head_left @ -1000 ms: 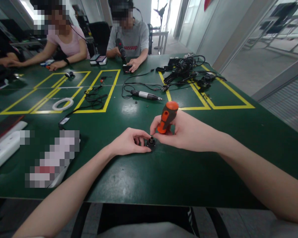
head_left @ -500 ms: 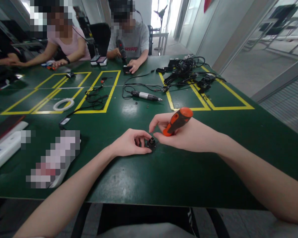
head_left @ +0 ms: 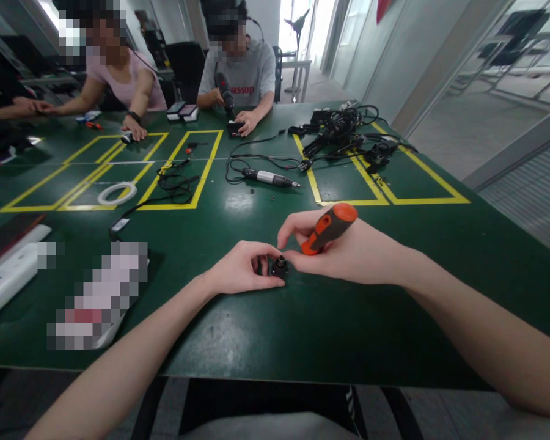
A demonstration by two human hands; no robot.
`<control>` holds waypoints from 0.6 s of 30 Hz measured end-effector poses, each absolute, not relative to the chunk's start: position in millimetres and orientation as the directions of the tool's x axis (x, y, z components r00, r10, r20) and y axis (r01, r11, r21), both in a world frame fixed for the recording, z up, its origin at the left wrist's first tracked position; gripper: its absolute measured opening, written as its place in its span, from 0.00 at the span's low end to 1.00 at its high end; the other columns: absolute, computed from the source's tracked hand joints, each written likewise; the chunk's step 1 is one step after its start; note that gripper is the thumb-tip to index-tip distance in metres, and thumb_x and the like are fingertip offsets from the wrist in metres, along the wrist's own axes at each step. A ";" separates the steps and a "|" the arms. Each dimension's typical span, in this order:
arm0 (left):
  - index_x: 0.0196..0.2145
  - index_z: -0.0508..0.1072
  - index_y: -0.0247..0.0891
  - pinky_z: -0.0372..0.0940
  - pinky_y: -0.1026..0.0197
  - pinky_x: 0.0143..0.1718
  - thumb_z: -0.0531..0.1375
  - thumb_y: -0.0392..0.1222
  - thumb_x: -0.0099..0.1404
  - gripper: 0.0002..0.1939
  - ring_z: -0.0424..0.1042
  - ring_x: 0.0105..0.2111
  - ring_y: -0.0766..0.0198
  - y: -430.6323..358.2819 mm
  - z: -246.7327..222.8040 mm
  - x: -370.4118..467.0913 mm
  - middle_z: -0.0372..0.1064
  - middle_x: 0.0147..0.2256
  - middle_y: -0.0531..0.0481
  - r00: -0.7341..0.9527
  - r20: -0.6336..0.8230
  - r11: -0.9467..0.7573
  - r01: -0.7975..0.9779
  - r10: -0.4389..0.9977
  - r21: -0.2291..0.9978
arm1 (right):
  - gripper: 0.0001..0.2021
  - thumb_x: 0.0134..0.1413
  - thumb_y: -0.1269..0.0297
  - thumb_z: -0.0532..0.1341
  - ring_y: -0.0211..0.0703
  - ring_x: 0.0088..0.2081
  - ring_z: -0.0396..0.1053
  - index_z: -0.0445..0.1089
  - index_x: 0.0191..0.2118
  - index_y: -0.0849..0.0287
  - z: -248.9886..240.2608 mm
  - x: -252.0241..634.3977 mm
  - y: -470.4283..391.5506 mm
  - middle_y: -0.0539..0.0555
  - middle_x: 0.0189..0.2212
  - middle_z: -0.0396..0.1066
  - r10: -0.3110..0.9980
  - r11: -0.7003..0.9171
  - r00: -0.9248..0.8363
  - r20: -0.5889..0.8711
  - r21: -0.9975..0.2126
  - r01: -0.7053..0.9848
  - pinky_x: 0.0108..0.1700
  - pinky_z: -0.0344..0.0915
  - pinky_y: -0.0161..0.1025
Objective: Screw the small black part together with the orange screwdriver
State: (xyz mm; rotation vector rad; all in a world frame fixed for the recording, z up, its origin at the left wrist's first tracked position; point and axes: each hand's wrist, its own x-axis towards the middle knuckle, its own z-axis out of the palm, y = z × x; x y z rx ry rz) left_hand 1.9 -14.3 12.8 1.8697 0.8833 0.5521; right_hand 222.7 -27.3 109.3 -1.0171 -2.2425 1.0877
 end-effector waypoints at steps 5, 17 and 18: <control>0.45 0.80 0.33 0.65 0.68 0.27 0.73 0.45 0.57 0.20 0.70 0.24 0.70 -14.0 13.2 2.0 0.71 0.24 0.56 0.639 -0.025 -0.269 0.359 0.769 0.894 | 0.06 0.52 0.72 0.63 0.36 0.25 0.62 0.74 0.38 0.60 110.2 223.1 -26.4 0.46 0.24 0.67 0.768 0.439 -0.635 0.083 -0.791 0.427 0.29 0.59 0.34; 0.44 0.79 0.32 0.64 0.68 0.26 0.74 0.45 0.56 0.21 0.71 0.23 0.70 -11.8 10.3 1.6 0.71 0.24 0.57 0.641 -0.020 -0.270 0.351 0.768 0.897 | 0.09 0.47 0.75 0.62 0.35 0.27 0.62 0.70 0.37 0.59 110.2 221.3 -27.2 0.45 0.27 0.66 0.772 0.408 -0.633 0.062 -0.812 0.418 0.30 0.60 0.34; 0.44 0.79 0.32 0.64 0.68 0.26 0.73 0.45 0.56 0.21 0.71 0.24 0.70 -11.7 10.5 1.5 0.71 0.24 0.56 0.641 -0.022 -0.270 0.353 0.767 0.896 | 0.08 0.47 0.76 0.63 0.35 0.28 0.62 0.69 0.35 0.59 110.1 221.7 -26.9 0.45 0.27 0.66 0.777 0.401 -0.627 0.060 -0.815 0.418 0.30 0.60 0.34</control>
